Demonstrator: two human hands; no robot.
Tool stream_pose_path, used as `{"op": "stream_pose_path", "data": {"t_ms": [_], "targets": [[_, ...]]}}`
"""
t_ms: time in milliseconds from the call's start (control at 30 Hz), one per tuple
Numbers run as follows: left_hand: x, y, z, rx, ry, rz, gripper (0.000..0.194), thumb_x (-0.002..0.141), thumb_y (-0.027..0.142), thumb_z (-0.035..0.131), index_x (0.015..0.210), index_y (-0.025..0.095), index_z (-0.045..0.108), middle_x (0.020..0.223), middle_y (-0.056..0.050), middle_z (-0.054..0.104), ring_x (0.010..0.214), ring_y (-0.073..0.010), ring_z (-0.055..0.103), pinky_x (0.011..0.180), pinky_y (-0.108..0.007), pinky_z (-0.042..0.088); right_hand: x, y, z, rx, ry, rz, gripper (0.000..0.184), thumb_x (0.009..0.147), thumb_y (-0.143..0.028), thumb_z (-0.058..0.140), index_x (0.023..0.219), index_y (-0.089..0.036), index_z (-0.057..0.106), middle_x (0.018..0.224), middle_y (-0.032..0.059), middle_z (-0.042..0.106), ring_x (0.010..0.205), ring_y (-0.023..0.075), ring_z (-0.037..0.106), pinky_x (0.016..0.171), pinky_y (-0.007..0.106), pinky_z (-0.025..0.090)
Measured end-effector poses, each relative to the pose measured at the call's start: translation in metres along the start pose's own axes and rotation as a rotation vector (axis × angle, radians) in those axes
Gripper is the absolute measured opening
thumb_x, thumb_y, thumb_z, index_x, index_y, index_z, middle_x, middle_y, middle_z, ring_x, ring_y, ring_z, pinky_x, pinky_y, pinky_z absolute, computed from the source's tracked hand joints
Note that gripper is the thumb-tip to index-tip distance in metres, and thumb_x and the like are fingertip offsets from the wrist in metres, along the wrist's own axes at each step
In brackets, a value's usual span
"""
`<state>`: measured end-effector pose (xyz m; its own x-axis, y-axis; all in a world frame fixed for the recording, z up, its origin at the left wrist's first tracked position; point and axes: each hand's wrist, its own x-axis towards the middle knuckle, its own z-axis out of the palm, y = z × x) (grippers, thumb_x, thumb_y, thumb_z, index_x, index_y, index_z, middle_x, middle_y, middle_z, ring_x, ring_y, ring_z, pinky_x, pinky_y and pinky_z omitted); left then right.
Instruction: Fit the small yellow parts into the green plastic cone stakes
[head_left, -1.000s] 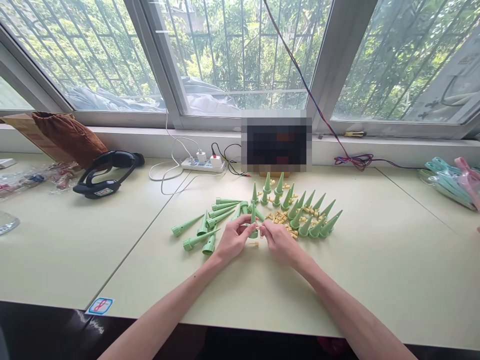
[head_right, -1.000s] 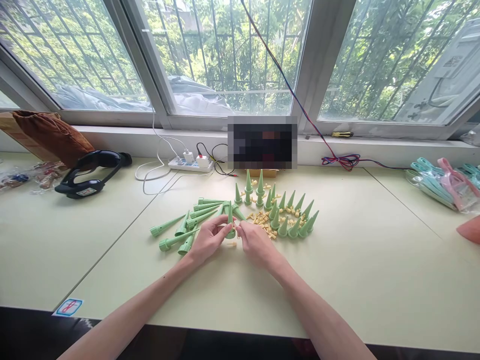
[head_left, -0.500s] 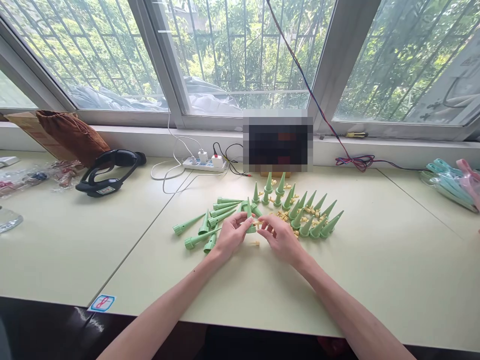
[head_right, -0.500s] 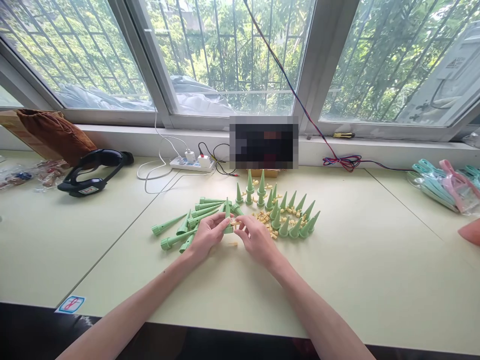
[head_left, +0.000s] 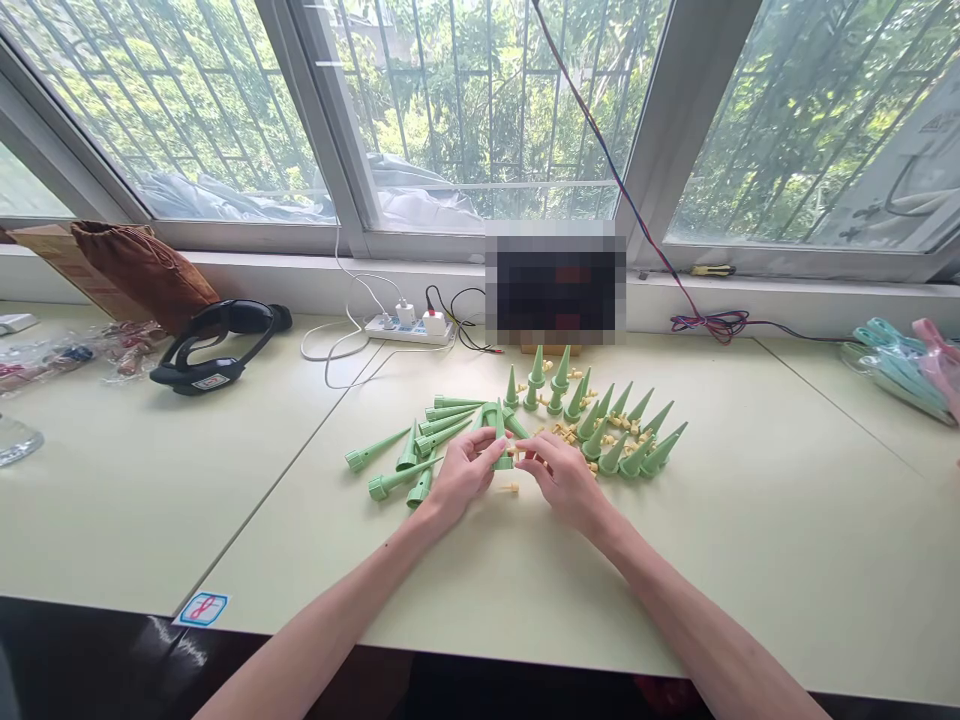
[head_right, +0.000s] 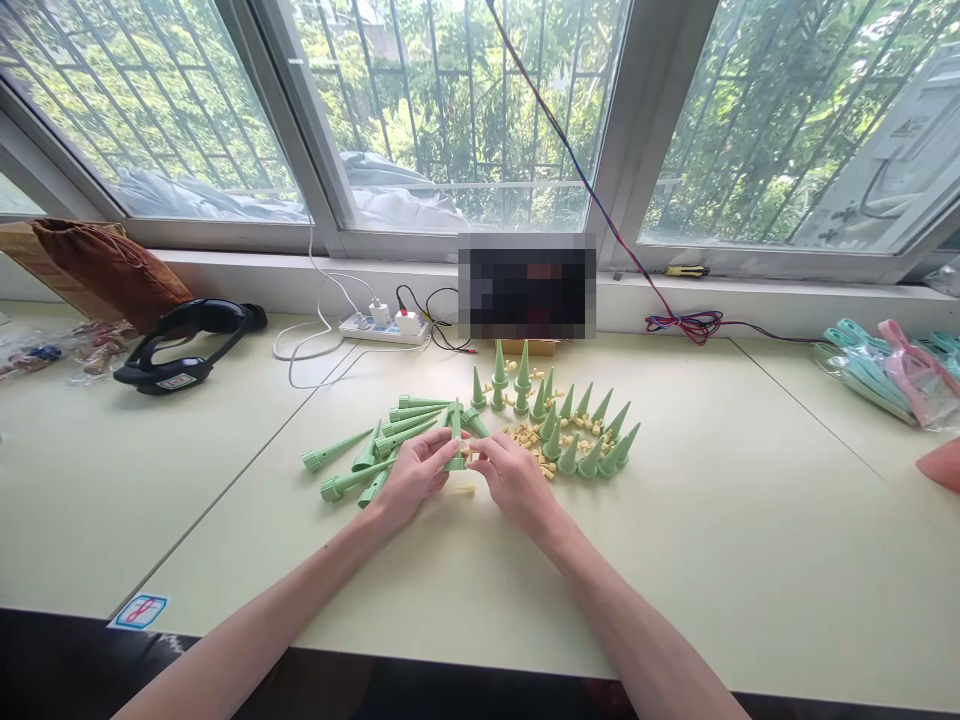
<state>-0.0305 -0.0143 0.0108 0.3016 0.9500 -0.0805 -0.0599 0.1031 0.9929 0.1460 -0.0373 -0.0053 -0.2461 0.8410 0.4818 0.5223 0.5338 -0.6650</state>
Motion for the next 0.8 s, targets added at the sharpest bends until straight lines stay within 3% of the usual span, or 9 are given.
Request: {"op": "stream_pose_path", "data": {"t_ms": [200,467,800], "targets": [[-0.0001,-0.002,0.0001,0.069,-0.012,0.069,0.043,0.081,0.049,0.065,0.108,0.015,0.066,0.06,0.003,0.051,0.04,-0.0026,0.026,0.037,-0.019,0.022,-0.0007,-0.0003,0.0005,0.008,0.011,0.019,0.016,0.097,-0.028,0.05,0.099,-0.021,0.065,0.082,0.004,0.061,0.07,0.0159,0.055,0.062,0.026,0.041],[-0.0031,-0.0009,0.004,0.213,-0.022,0.18,0.038,0.085,0.044,0.063,0.109,0.015,0.069,0.055,0.002,0.052,0.054,-0.0114,0.053,0.059,-0.026,0.052,0.0001,-0.0018,0.0011,0.012,0.033,0.053,0.029,0.099,-0.03,0.044,0.075,-0.019,0.056,0.067,0.0002,0.053,0.06,0.0136,0.046,0.057,0.025,0.034],[-0.0033,-0.0037,0.0037,0.28,-0.072,0.246,0.04,0.086,0.044,0.06,0.115,0.015,0.067,0.072,-0.003,0.061,0.055,-0.0107,0.051,0.052,-0.024,0.044,0.0015,-0.0042,0.0002,0.03,0.031,0.096,0.037,0.099,-0.032,0.04,0.064,-0.021,0.036,0.059,-0.0029,0.04,0.053,0.012,0.035,0.052,0.027,0.026]]}}
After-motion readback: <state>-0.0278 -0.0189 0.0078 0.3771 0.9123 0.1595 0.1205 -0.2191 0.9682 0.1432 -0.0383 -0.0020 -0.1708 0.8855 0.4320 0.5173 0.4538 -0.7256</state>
